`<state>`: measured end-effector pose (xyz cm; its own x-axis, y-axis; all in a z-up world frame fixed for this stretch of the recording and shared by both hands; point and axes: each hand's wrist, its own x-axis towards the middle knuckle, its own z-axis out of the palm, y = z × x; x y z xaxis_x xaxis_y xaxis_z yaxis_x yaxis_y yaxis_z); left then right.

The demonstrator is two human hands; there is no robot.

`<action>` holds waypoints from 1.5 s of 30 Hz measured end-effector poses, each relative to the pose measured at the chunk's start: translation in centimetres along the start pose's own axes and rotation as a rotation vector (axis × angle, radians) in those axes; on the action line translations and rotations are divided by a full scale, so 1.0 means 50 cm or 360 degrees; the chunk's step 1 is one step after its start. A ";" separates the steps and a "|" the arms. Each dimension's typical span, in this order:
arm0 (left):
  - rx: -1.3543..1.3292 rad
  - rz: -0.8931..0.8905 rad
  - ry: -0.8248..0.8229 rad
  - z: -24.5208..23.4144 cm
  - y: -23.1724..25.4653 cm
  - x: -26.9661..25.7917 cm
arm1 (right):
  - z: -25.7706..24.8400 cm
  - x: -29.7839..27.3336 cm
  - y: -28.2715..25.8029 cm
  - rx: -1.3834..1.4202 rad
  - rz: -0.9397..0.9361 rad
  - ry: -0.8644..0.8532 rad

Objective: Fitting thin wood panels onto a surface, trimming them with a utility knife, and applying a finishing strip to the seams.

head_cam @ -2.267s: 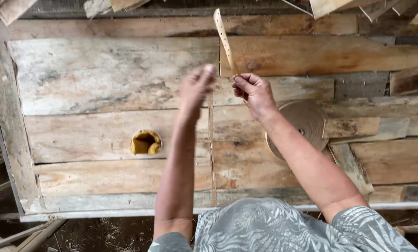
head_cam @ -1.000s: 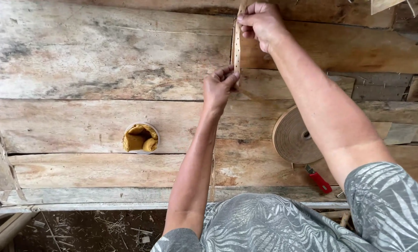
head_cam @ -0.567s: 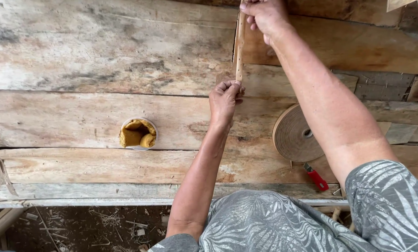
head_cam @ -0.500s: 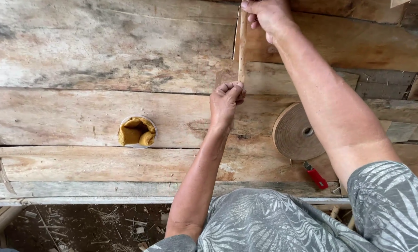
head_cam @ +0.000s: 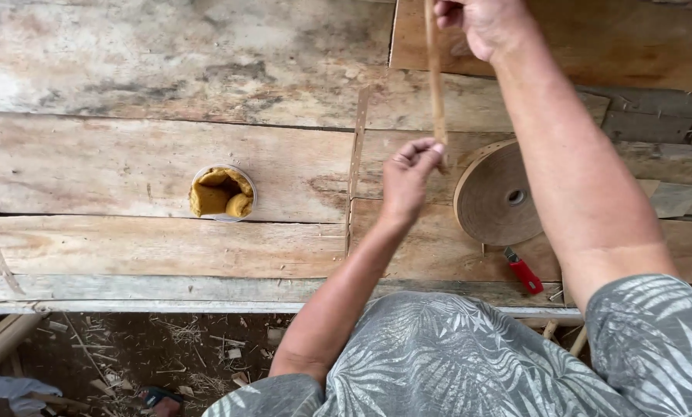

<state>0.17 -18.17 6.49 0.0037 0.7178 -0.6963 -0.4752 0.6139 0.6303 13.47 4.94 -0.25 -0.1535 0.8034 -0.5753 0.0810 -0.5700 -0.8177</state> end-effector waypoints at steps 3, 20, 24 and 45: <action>-0.0195 0.0052 -0.0124 0.022 -0.044 -0.009 | -0.018 -0.050 -0.023 -0.0068 0.0149 0.0006; -0.0421 0.0072 0.0161 -0.025 -0.027 0.004 | 0.042 -0.075 -0.113 0.0013 -0.0108 0.0075; -0.0430 0.0073 0.0263 -0.062 0.010 0.019 | 0.056 -0.046 -0.110 0.0042 -0.0055 0.0131; 0.0010 -0.0135 0.0515 -0.081 0.038 0.038 | 0.118 0.040 -0.108 -0.0896 -0.0098 0.0562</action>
<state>-4.28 -16.95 4.97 -0.2370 0.5228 -0.8188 -0.4800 0.6698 0.5666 6.93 8.61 3.17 0.1494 0.8944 -0.4215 0.5988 -0.4211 -0.6813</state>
